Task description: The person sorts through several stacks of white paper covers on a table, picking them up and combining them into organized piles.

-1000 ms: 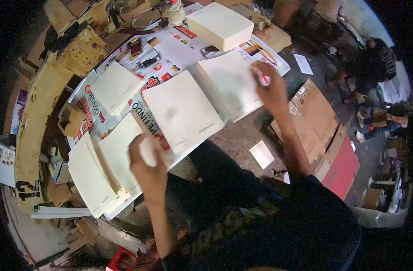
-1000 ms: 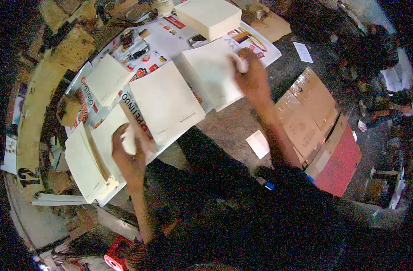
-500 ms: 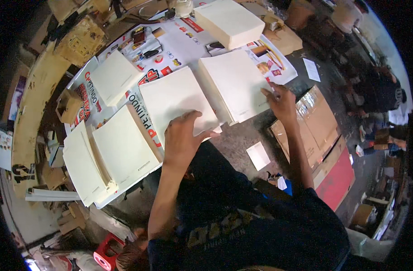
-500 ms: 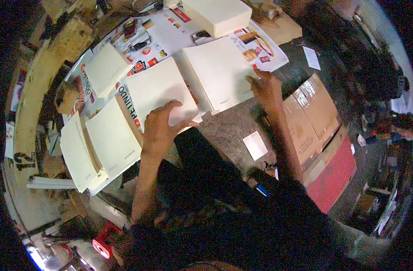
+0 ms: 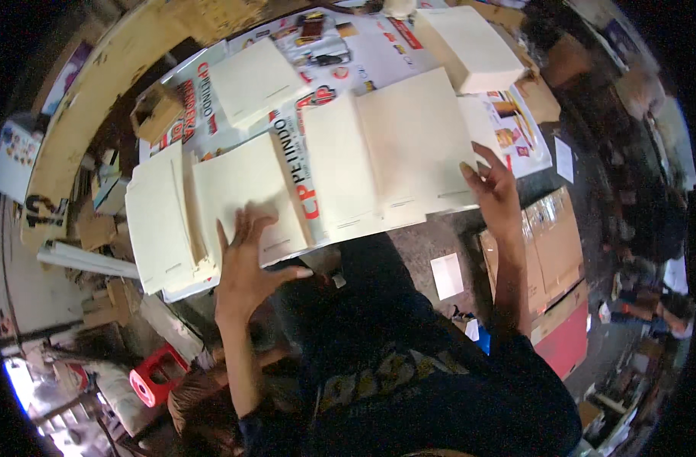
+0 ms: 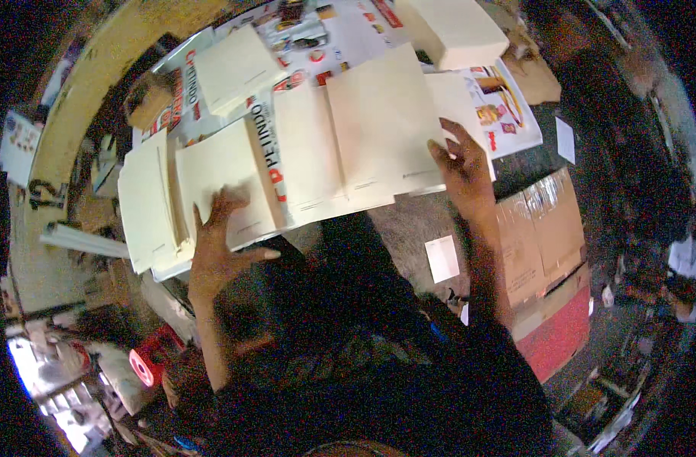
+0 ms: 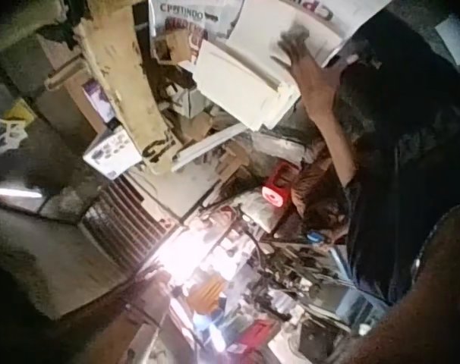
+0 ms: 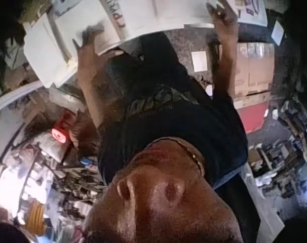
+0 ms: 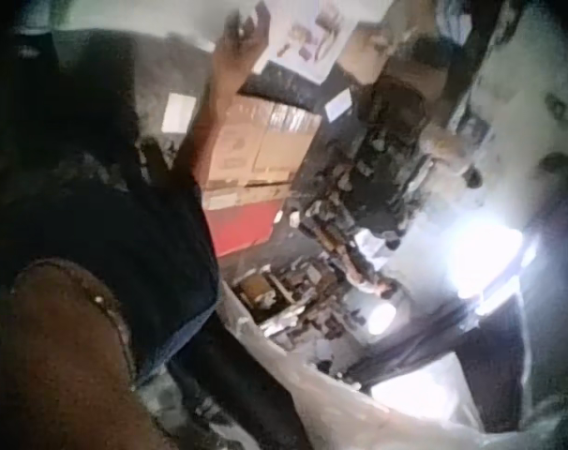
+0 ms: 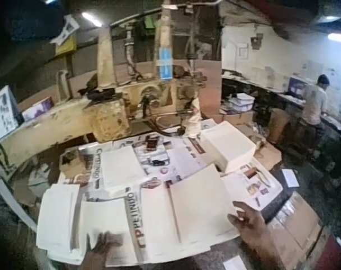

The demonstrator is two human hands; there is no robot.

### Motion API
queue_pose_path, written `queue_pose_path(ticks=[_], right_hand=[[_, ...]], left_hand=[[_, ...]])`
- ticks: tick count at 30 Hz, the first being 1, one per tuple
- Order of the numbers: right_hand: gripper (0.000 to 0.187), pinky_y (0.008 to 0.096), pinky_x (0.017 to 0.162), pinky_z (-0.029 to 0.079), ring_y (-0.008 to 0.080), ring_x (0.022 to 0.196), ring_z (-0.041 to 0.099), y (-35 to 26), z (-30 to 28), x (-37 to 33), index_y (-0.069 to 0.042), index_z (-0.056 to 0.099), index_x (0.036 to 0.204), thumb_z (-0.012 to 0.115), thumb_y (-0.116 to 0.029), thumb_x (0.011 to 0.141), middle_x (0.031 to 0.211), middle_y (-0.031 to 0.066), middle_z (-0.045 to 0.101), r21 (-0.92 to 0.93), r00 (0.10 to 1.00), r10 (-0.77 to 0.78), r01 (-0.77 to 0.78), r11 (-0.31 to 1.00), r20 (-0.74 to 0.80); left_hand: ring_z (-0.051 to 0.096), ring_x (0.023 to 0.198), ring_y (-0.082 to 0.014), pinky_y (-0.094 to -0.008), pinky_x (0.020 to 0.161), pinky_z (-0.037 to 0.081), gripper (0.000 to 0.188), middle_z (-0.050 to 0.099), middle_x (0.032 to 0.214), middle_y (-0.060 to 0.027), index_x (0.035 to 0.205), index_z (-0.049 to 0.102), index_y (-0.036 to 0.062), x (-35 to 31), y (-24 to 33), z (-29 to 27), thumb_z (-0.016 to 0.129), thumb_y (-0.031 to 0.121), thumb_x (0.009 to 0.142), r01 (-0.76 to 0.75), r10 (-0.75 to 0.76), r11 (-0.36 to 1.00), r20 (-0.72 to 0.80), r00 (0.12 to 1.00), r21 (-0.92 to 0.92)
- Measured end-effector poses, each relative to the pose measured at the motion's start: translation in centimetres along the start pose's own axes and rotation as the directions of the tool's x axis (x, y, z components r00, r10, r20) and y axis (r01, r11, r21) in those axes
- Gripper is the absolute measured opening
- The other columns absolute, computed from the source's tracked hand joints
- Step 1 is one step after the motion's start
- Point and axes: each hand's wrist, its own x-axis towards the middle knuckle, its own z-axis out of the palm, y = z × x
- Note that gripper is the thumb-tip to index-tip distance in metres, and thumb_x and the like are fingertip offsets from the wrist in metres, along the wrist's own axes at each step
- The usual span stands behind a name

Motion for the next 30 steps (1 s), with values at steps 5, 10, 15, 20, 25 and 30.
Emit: queue_pose_path(ticks=[5,10,15,20,25,30], right_hand=[[0.034,0.0311,0.093,0.045,0.0183,0.102,0.061,1.2,3.5,-1.4,0.0,0.057,0.124,0.059,-0.018,0.095,0.106,0.0128,0.067,0.094,0.976,0.219,-0.219,0.971,0.008],[0.041,0.0309,0.096,0.044,0.0194,0.106,0.059,-0.4,6.6,0.0,0.004,0.053,0.129,0.06,-0.017,0.094,0.115,0.0118,0.064,0.085,0.891,0.319,-0.363,0.928,0.324],[0.057,0.0342,0.102,0.041,0.0224,0.114,0.056,0.6,11.9,-0.9,0.006,0.042,0.138,0.062,-0.024,0.094,0.125,0.0178,0.059,0.109,0.932,0.033,-0.077,0.991,0.361],[0.053,0.0369,0.103,0.041,0.0264,0.12,0.052,-3.0,20.5,-3.5,0.001,0.036,0.144,0.053,-0.02,0.098,0.133,0.0206,0.053,0.194,0.819,-0.033,-0.096,0.976,0.573],[0.047,0.0368,0.105,0.04,0.0221,0.122,0.05,-4.4,23.5,-6.1,-0.005,0.043,0.141,0.052,-0.016,0.096,0.132,0.0101,0.055,0.575,0.702,-0.008,-0.575,0.582,0.712],[0.054,0.0351,0.115,0.025,0.0266,0.138,0.035,-5.6,19.3,-7.1,-0.002,0.034,0.146,0.048,-0.024,0.099,0.146,0.0134,0.043,0.227,0.752,-0.055,-0.127,0.966,0.657]], left_hand=[[0.059,0.105,-0.0395,-0.0543,0.116,0.022,0.04,0.061,0.111,-0.0228,0.104,0.062,0.002,-0.3,-3.8,-0.7,0.078,0.02,0.073,-0.02,0.025,0.998,0.063,0.998,-0.067],[0.065,0.076,-0.0183,-0.0326,0.078,0.052,0.003,0.063,0.075,-0.0072,0.091,0.064,0.0018,-3.7,-6.7,-1.2,0.063,0.005,0.09,0.214,-0.367,0.782,-0.155,0.917,-0.586],[0.054,0.119,-0.0269,-0.0364,0.104,0.041,0.047,0.057,0.126,-0.0211,0.126,0.052,-0.0062,-6.5,-9.1,-1.6,0.04,0.032,0.102,-0.311,-0.525,0.027,-0.278,0.804,-0.95],[0.062,0.104,-0.0213,-0.031,0.093,0.047,0.035,0.067,0.116,-0.0134,0.117,0.062,-0.0032,-3.9,-9.0,-1.2,0.051,0.026,0.1,0.561,-0.645,0.675,-0.014,0.764,-0.479],[0.063,0.095,-0.014,-0.0294,0.083,0.049,0.023,0.068,0.102,-0.0099,0.115,0.064,0.0045,-3.7,-6.7,-3.9,0.062,0.012,0.094,0.331,-0.467,0.842,-0.269,0.842,-0.425],[0.051,0.117,-0.0212,-0.0305,0.1,0.039,0.071,0.052,0.133,-0.0161,0.148,0.034,0.0021,-4.5,-0.8,-6.7,0.068,0.007,0.086,0.353,-0.676,0.544,-0.149,0.722,-0.761]])
